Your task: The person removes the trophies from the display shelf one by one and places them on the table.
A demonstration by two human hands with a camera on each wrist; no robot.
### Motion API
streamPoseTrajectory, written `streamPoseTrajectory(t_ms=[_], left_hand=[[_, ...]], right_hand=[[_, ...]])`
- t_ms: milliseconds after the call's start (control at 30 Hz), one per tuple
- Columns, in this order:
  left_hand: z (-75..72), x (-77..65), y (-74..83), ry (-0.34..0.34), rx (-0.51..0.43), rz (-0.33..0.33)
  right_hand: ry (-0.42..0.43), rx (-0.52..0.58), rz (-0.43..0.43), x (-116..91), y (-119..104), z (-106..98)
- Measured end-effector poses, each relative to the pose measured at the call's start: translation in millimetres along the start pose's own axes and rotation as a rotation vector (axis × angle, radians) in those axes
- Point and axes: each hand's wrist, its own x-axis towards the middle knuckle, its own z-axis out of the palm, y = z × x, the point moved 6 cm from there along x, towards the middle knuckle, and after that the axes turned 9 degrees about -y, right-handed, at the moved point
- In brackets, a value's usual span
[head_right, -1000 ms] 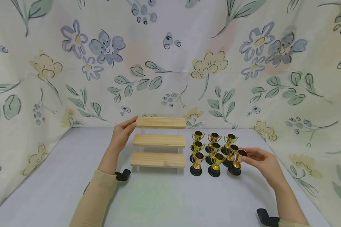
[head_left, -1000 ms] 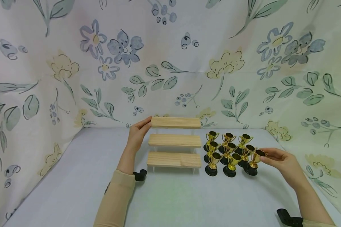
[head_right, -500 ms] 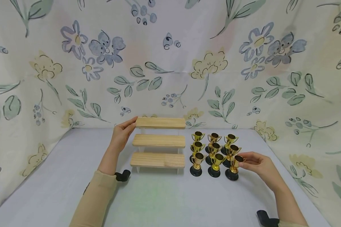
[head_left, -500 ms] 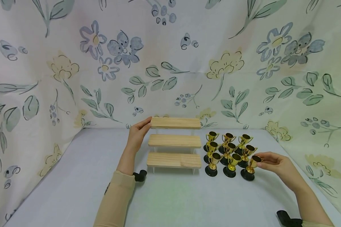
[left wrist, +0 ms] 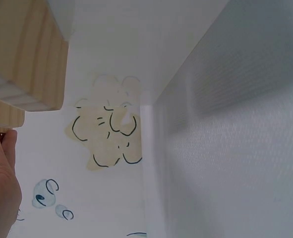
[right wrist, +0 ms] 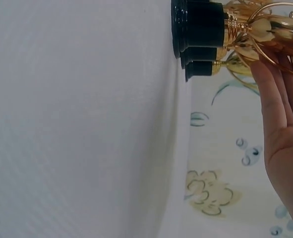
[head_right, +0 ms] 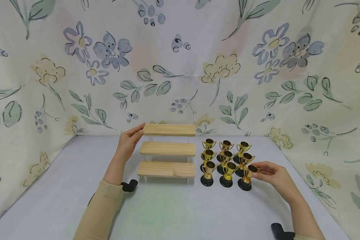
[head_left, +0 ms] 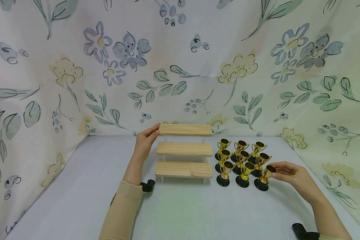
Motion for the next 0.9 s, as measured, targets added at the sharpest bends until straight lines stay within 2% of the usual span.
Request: streamPoseTrajectory(t_ms=[367,500,567,733,900], left_hand=[[2.1,-0.1,1.7,-0.018,-0.025,0.011],[2.8,-1.3,2.5,-0.015,-0.012,0.009],[2.8,-1.1,2.2,-0.009,0.019,0.008],[7.0,0.9,2.2,-0.009,0.086,0.018],[5.7,1.8,2.3,-0.004,0.153,0.016]], right_hand=[[-0.013,0.025,-0.032,-1,4,-1],[0.008,0.019,-0.063,-2,0,-4],[0.042,0.044,-0.073,-2,-5,-8],[0.194,0.091,-0.114,-5,-24,-19],[0.27,0.088,-0.181,-4,-51,-10]])
